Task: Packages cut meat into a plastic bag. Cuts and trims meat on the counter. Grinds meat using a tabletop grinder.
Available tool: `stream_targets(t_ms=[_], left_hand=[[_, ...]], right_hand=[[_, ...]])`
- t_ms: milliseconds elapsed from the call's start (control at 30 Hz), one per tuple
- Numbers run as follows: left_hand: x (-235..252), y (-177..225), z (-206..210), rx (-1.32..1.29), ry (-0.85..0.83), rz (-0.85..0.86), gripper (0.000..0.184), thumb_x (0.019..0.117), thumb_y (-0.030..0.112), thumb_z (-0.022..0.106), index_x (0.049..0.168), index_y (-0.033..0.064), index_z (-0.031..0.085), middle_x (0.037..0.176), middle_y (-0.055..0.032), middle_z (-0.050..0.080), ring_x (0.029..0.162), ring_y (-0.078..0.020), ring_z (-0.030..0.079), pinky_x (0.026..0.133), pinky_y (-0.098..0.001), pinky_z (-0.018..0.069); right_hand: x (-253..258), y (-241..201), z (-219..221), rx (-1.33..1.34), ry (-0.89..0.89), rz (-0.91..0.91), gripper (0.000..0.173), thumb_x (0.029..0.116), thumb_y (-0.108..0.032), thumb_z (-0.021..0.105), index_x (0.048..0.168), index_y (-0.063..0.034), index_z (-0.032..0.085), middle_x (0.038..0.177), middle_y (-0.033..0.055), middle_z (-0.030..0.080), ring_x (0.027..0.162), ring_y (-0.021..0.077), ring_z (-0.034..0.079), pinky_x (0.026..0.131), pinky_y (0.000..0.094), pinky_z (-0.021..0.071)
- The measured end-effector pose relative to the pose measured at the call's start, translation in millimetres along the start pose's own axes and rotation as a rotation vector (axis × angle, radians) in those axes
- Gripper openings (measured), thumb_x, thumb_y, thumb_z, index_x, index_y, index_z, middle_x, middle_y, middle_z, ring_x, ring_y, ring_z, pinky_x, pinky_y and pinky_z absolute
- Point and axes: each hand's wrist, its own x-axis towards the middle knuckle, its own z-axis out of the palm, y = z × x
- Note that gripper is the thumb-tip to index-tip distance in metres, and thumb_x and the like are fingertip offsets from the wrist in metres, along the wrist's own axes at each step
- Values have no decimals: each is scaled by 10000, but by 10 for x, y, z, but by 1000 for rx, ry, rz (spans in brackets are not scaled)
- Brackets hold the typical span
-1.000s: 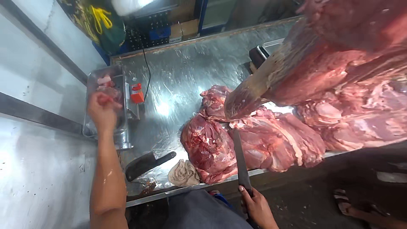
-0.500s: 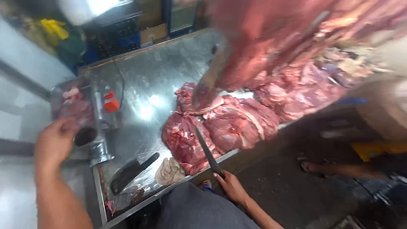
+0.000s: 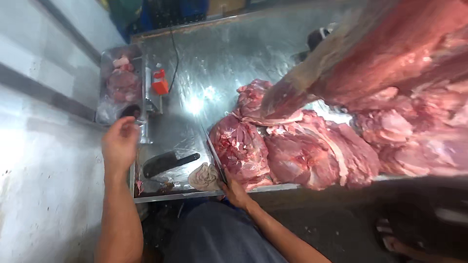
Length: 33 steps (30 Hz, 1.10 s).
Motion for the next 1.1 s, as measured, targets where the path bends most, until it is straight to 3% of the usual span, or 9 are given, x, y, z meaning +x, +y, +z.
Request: stream_targets(t_ms=[133, 233, 333, 467, 600, 700, 767, 933, 1100], left_hand=[[-314, 25, -437, 1, 26, -58, 438, 1015, 171, 641, 1441, 140, 543, 1141, -86, 704, 860, -196, 731, 794, -428, 640], [-367, -18, -877, 139, -44, -77, 314, 1019, 191, 619, 1314, 85, 622, 1135, -111, 717, 928, -228, 732, 861, -493, 612], [-425, -283, -754, 202, -402, -169, 238, 1018, 184, 635, 1203, 47, 696, 1060, -127, 744, 946, -240, 735, 897, -492, 604], [-470, -902, -206, 245, -802, -318, 415, 1037, 297, 600, 1349, 24, 625, 1227, -186, 693, 1101, -293, 692, 1003, -519, 535], [-466, -1206, -303, 92, -720, -399, 396, 1042, 296, 594, 1362, 65, 623, 1202, -129, 709, 1043, -216, 710, 956, -447, 571], [-285, -1286, -566, -8, -669, -330, 387, 1038, 271, 598, 1362, 61, 621, 1184, -107, 718, 1030, -176, 717, 955, -392, 583], [-178, -1283, -747, -44, -611, -242, 381, 1033, 272, 591, 1352, 68, 629, 1161, -81, 727, 1021, -152, 718, 947, -368, 591], [36, -1312, -1119, -169, -490, -6, 386, 1021, 336, 581, 1313, 97, 659, 1100, 1, 751, 993, -124, 728, 889, -316, 622], [411, -1109, -1341, -450, -466, 232, 428, 1032, 353, 598, 1316, 35, 637, 1074, -69, 747, 966, -227, 738, 887, -395, 634]], right_hand=[[530, -195, 313, -86, -25, 64, 762, 1009, -174, 550, 1638, -4, 155, 1483, 285, 485, 1351, 383, 536, 1138, 494, 447], [713, -329, 493, -184, 17, 148, 758, 1008, -171, 557, 1642, -37, 164, 1505, 291, 450, 1314, 398, 567, 1076, 503, 507], [846, -327, 580, -296, 77, 175, 780, 986, -118, 577, 1635, -6, 158, 1505, 319, 421, 1286, 415, 583, 1048, 480, 530], [912, -558, 667, -538, 33, 270, 770, 1012, -157, 546, 1635, 11, 127, 1472, 356, 451, 1266, 489, 575, 996, 557, 537], [993, -1141, 611, -605, -53, 338, 684, 993, -135, 542, 1595, 29, 262, 1382, 349, 541, 1238, 519, 578, 982, 618, 519], [1292, -1618, 683, -651, -239, 353, 414, 1006, -109, 509, 1390, 48, 518, 1285, 296, 632, 1170, 485, 638, 916, 643, 536], [1406, -1796, 847, -655, -289, 258, 375, 995, -90, 532, 1346, 37, 567, 1276, 303, 632, 1182, 501, 621, 916, 667, 527], [1681, -1414, 1330, -824, -178, 96, 478, 1003, -8, 480, 1466, 110, 443, 1506, 370, 420, 1422, 550, 371, 1103, 695, 361], [1840, -1084, 1135, -833, -369, -31, 469, 943, -122, 642, 1393, -16, 563, 1367, 286, 581, 1266, 494, 555, 1030, 680, 447]])
